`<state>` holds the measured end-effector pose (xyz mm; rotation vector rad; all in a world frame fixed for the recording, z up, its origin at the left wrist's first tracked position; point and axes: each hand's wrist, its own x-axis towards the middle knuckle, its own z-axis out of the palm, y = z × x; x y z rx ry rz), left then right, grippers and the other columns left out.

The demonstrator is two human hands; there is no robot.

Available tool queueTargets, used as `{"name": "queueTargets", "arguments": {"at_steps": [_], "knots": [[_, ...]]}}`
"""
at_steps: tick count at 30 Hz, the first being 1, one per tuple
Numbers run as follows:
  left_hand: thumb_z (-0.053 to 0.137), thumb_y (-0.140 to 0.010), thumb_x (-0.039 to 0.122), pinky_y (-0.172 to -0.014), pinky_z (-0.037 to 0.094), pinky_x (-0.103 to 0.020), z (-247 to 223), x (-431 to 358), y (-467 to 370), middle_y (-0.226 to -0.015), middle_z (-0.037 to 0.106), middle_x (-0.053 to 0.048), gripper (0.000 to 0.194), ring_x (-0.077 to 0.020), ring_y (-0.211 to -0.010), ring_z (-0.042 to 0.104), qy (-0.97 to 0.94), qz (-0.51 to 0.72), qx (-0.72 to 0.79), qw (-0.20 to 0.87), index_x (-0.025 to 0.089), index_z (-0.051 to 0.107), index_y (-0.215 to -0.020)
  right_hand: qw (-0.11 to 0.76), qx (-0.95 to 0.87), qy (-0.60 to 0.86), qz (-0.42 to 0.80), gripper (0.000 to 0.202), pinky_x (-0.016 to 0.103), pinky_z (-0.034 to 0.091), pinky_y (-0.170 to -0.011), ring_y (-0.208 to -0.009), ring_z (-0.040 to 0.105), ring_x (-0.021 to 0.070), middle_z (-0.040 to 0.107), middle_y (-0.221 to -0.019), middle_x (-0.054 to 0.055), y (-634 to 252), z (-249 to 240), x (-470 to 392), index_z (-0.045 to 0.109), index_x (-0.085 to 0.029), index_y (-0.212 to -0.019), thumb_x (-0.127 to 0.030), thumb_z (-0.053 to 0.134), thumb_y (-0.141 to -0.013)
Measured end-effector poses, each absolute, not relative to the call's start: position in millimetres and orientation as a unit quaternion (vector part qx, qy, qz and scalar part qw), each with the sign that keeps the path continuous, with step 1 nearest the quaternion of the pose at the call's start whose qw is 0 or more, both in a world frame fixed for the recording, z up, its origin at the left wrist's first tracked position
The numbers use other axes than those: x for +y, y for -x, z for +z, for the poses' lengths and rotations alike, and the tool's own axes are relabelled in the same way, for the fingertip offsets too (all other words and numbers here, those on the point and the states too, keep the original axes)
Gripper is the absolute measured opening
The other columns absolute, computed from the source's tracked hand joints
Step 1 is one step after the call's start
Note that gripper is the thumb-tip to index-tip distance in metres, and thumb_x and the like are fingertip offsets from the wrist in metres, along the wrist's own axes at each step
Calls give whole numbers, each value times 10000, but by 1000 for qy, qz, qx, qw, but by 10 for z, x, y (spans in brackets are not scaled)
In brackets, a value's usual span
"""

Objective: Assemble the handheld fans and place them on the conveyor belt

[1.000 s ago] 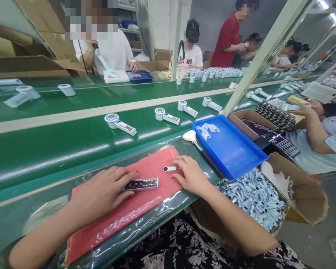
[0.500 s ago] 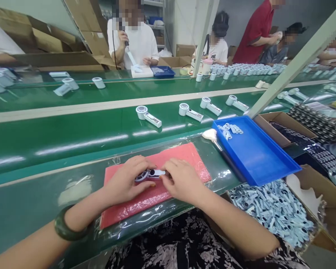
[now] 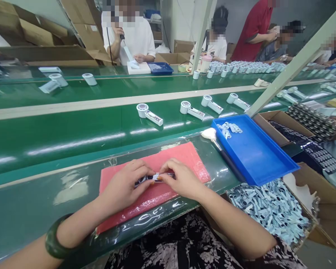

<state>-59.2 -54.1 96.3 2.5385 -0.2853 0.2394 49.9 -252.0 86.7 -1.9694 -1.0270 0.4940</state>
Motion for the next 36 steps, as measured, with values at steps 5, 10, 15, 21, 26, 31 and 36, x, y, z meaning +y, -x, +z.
{"name": "queueTargets", "arguments": {"at_steps": [5,10,15,21,26,31,36], "knots": [[505,-998,392,-791,554,-368,983,-659,718,-1079,665,-75,278,-226,-965,632,-969,53,-94,222,232,663,-1161,355,-456,793,194,339,441,442,-1029,-1157,596,251,675,-1251,80,-345,839,-2602,610,-209,-1273,-301,627,-947],[441,-1021,340,-916,553,-467,918,-730,762,-1181,692,-90,304,-264,-1069,633,-978,66,-90,175,204,666,-1174,320,-472,807,152,276,437,445,-1010,-1137,602,250,693,-1205,84,-272,771,-2588,630,-188,-1237,-252,532,-987],[459,-1017,374,-970,541,-458,965,-713,741,-1231,696,-72,314,-260,-1152,625,-977,44,-121,169,220,643,-1219,334,-490,792,149,351,426,445,-1001,-1110,606,247,689,-1214,76,-291,741,-2628,590,-193,-1314,-297,565,-979],[439,-1013,316,-956,509,-474,929,-778,767,-1194,700,-91,293,-263,-1072,642,-981,71,-127,128,181,636,-1183,302,-502,802,119,381,445,420,-1010,-1174,558,265,639,-1313,106,-233,690,-2639,537,-157,-1360,-270,525,-996],[418,-1022,334,-927,514,-445,959,-785,746,-1166,704,-94,310,-254,-1038,647,-983,46,-134,119,170,630,-1179,277,-520,802,104,402,444,422,-1009,-1183,547,271,632,-1317,119,-223,661,-2627,502,-154,-1382,-318,512,-1015],[389,-1021,340,-922,518,-447,981,-759,704,-1157,706,-99,334,-258,-1037,646,-983,30,-127,126,171,633,-1174,243,-518,816,80,394,488,445,-951,-1115,556,309,640,-1274,139,-209,646,-2593,508,-129,-1372,-295,497,-1014],[423,-1011,345,-949,512,-433,1049,-765,678,-1161,704,-86,315,-250,-1070,633,-981,26,-135,140,186,628,-1189,287,-496,813,105,397,475,427,-1014,-1171,552,291,636,-1305,130,-220,641,-2617,518,-147,-1373,-293,513,-1003]]}}
